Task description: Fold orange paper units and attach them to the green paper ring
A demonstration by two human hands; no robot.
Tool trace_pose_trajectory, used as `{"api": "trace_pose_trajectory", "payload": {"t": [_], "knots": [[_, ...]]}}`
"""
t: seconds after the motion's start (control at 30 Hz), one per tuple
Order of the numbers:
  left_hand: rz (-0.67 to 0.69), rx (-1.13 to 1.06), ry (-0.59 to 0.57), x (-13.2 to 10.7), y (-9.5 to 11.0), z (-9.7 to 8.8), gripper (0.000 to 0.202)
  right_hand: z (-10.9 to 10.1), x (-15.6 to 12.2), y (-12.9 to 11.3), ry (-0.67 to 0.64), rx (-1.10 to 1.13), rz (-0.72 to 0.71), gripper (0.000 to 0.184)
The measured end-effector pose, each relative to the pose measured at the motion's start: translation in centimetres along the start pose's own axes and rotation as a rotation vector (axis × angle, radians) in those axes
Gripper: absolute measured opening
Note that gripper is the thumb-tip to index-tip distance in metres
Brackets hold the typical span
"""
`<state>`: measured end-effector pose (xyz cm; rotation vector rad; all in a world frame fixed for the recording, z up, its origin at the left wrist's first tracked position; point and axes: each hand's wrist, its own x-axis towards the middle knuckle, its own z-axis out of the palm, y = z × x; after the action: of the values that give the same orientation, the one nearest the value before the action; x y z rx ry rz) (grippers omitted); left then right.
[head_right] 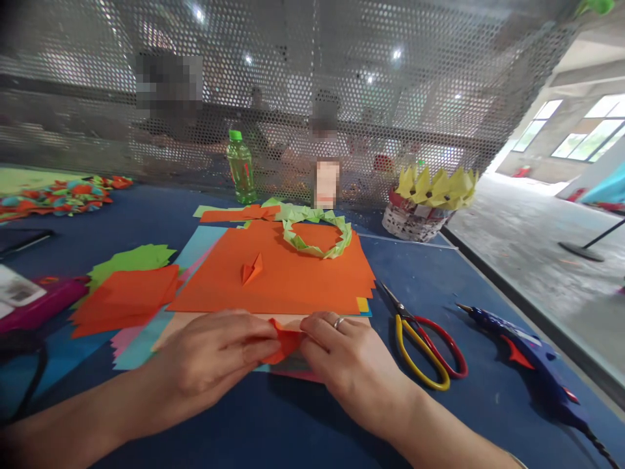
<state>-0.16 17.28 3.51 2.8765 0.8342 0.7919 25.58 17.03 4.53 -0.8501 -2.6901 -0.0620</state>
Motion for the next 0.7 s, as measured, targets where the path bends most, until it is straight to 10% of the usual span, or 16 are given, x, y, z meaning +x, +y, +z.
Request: {"api": "trace_pose_trajectory", "payload": {"t": [0.43,0.7], "knots": [[0.035,0.067,-0.053,-0.5,0.1,1.0,0.028,0.2,0.7,-0.4,-0.019,0.125,0.055,0.022],[0.096,0.102,0.123,0.1,1.2,0.3,0.026,0.7,0.7,-0.2,0.007,0.109,0.051,0.030]]}}
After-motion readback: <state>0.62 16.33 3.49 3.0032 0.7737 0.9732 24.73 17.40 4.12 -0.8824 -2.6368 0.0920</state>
